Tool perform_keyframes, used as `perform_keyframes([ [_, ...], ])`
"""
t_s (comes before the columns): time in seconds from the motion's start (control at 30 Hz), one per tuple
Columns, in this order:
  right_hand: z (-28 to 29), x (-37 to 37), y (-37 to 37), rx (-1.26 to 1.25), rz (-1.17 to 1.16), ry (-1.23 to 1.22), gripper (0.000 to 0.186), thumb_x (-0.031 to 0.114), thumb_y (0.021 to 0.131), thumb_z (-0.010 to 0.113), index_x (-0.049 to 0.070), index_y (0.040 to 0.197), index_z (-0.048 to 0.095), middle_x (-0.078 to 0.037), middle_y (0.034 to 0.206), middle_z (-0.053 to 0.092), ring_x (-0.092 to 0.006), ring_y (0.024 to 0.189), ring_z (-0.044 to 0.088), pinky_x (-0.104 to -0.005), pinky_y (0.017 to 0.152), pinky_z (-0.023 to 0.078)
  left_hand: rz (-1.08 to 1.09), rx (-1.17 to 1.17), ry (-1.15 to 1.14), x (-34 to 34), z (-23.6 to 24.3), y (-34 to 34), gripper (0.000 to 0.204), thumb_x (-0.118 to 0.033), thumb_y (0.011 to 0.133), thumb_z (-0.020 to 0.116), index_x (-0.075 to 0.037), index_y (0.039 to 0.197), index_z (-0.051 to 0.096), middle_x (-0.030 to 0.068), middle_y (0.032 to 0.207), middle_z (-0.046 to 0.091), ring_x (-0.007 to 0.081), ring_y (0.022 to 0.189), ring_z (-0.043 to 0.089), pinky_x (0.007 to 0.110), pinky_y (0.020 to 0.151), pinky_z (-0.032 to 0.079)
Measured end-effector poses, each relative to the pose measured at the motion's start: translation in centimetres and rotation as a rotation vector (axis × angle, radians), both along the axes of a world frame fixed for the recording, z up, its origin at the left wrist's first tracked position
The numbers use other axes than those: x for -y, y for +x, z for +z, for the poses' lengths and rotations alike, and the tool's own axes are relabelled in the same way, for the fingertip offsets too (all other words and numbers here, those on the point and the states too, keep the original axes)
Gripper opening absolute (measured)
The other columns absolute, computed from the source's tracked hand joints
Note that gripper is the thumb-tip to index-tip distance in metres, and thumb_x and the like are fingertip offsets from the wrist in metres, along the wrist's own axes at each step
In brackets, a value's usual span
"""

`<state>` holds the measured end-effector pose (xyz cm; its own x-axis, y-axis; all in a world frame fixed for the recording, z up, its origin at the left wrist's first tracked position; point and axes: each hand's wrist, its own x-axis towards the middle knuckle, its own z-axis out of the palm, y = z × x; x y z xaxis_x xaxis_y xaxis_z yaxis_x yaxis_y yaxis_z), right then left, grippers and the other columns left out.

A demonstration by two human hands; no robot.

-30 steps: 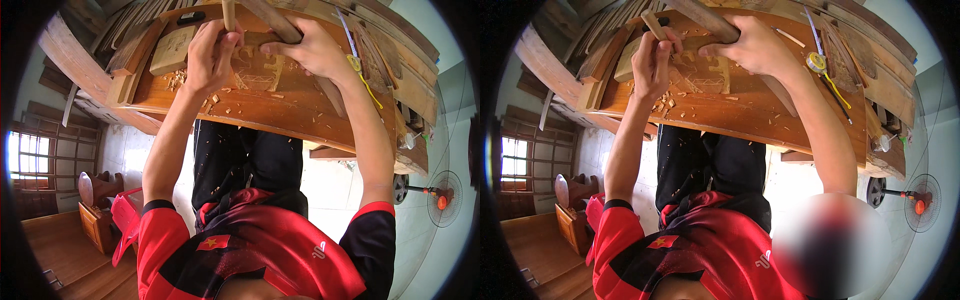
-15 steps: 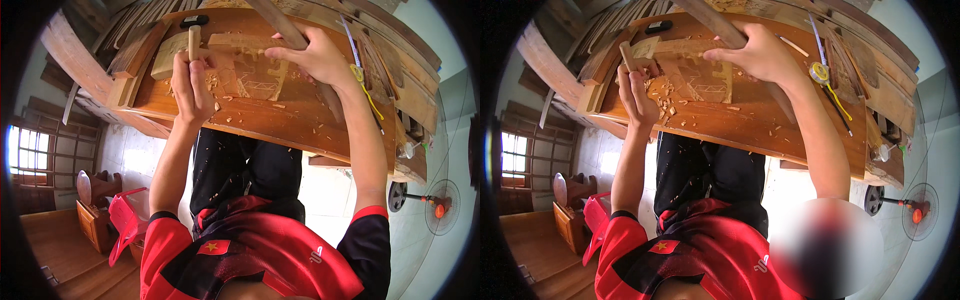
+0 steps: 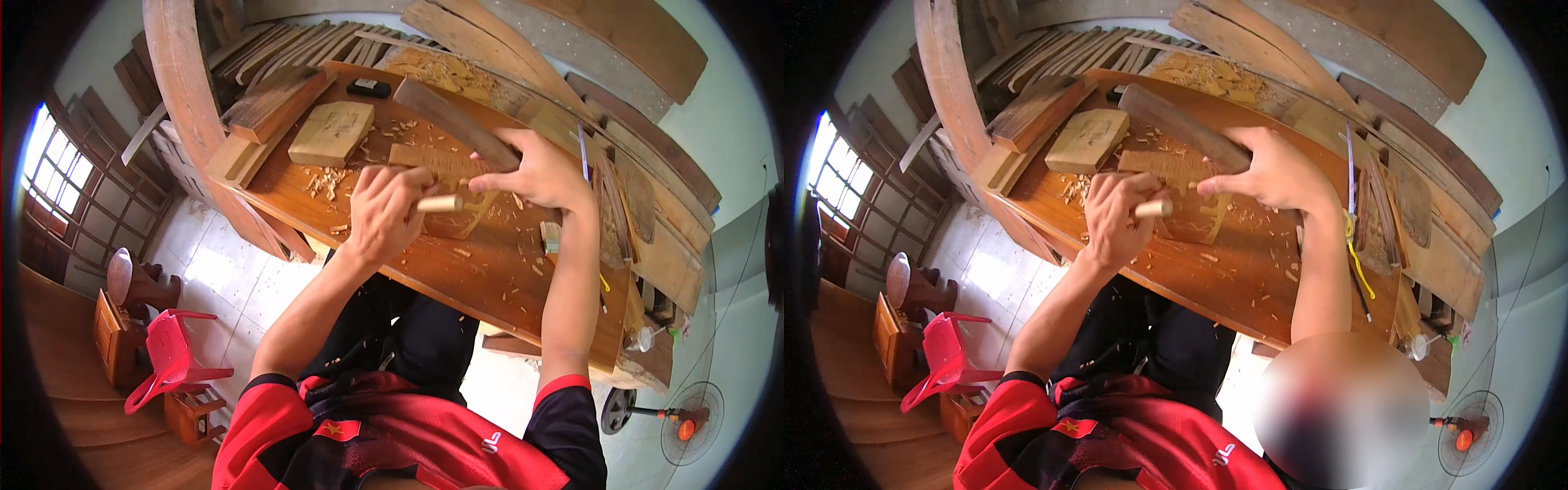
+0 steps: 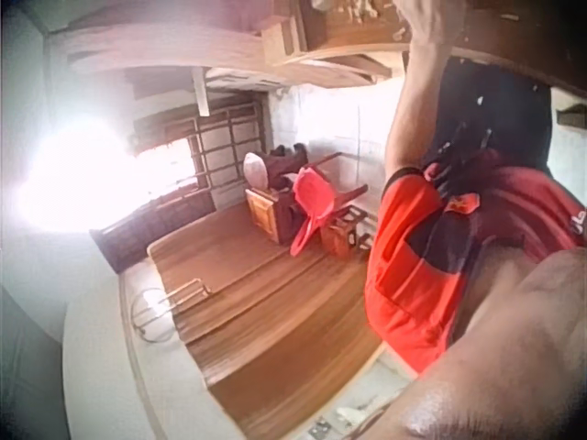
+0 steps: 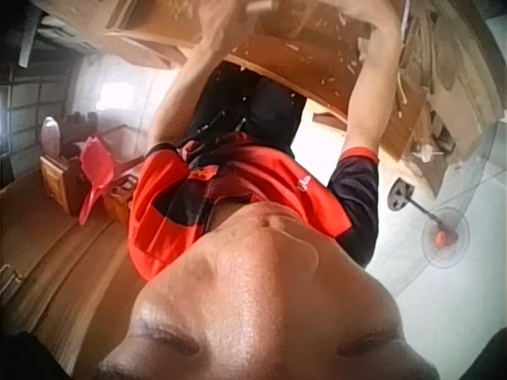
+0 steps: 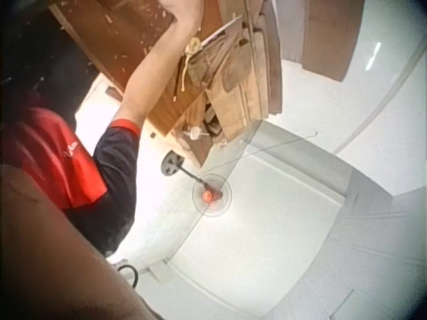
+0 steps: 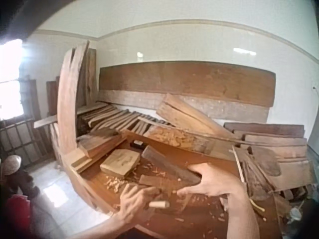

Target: Carving a decorative design into a wooden block using a chisel and mallet.

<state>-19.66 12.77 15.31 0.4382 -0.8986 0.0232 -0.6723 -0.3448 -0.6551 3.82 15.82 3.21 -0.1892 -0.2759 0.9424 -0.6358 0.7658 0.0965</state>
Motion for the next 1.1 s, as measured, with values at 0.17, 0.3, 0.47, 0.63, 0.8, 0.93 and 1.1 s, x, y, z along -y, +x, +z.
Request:
perform_keyframes([
  [0.17, 0.2, 0.9, -0.5, -0.058, 0.082, -0.073, 0.059, 0.040, 0.075, 0.092, 0.003, 0.115, 0.070, -0.001, 0.072, 0.060, -0.0097, 0.056, 0.049, -0.0295, 0.054, 0.041, -0.083, 0.204, -0.271, 1.7, -0.4, 1.3, 0.035, -0.003, 0.079, 0.083, -0.011, 0.090, 0.051, 0.0034, 0.101, 0.075, 0.0191, 0.085, 0.071, 0.036, 0.074, 0.050],
  [0.3, 0.4, 1.1, -0.6, -0.023, 0.015, 0.060, 0.059, 0.041, 0.076, 0.092, 0.003, 0.115, 0.070, -0.001, 0.071, 0.059, -0.0092, 0.053, 0.048, -0.0294, 0.052, 0.040, -0.298, 0.316, -0.277, 1.7, -0.5, 2.0, 0.034, 0.000, 0.079, 0.081, -0.012, 0.091, 0.051, 0.0021, 0.104, 0.074, 0.0193, 0.089, 0.071, 0.037, 0.074, 0.051],
  [0.47, 0.0, 0.8, -0.7, -0.004, 0.067, -0.015, 0.066, 0.045, 0.076, 0.089, 0.006, 0.125, 0.069, -0.004, 0.065, 0.054, -0.0135, 0.050, 0.046, -0.0321, 0.050, 0.040, 0.088, -0.229, 0.185, 0.2, 1.3, 4.7, 0.012, -0.007, 0.093, 0.070, -0.003, 0.097, 0.059, 0.0076, 0.094, 0.069, 0.0218, 0.084, 0.068, 0.035, 0.074, 0.053],
  [0.63, 0.1, 0.3, -0.5, -0.062, 0.112, -0.105, 0.066, 0.046, 0.076, 0.088, 0.005, 0.124, 0.070, -0.007, 0.065, 0.056, -0.0155, 0.052, 0.048, -0.0332, 0.053, 0.042, 0.055, -0.401, 0.743, 5.8, 0.5, 9.1, 0.017, -0.015, 0.101, 0.067, 0.000, 0.106, 0.063, 0.0113, 0.085, 0.067, 0.0174, 0.077, 0.067, 0.035, 0.067, 0.051],
  [0.8, -0.1, 0.3, -0.3, -0.064, 0.034, -0.038, 0.052, 0.038, 0.076, 0.090, 0.006, 0.113, 0.072, 0.000, 0.070, 0.061, -0.0084, 0.052, 0.051, -0.0282, 0.050, 0.040, 0.062, -0.165, 1.044, 5.9, 1.0, 10.0, 0.054, -0.045, 0.109, 0.037, 0.001, 0.127, 0.059, 0.0107, 0.108, 0.060, 0.0208, 0.091, 0.064, 0.039, 0.077, 0.055],
  [0.93, -0.9, 0.5, -0.6, -0.025, 0.032, -0.104, 0.054, 0.036, 0.075, 0.090, 0.004, 0.115, 0.071, 0.001, 0.073, 0.062, -0.0075, 0.053, 0.050, -0.0280, 0.049, 0.039, -0.197, -0.120, 0.658, 4.5, 4.9, 8.2, 0.035, -0.028, 0.109, 0.034, -0.003, 0.105, 0.058, 0.0067, 0.095, 0.052, 0.0193, 0.083, 0.048, 0.033, 0.084, 0.042],
  [1.1, -1.0, 1.0, -0.6, -0.121, -0.019, -0.088, 0.088, 0.049, 0.070, 0.090, -0.002, 0.136, 0.063, -0.012, 0.092, 0.070, -0.0167, 0.067, 0.061, -0.0328, 0.062, 0.049, -0.536, -0.005, 0.613, 0.1, 8.4, 5.1, 0.021, -0.007, 0.109, 0.043, 0.005, 0.117, 0.058, 0.0088, 0.100, 0.065, 0.0166, 0.091, 0.064, 0.031, 0.088, 0.051],
])
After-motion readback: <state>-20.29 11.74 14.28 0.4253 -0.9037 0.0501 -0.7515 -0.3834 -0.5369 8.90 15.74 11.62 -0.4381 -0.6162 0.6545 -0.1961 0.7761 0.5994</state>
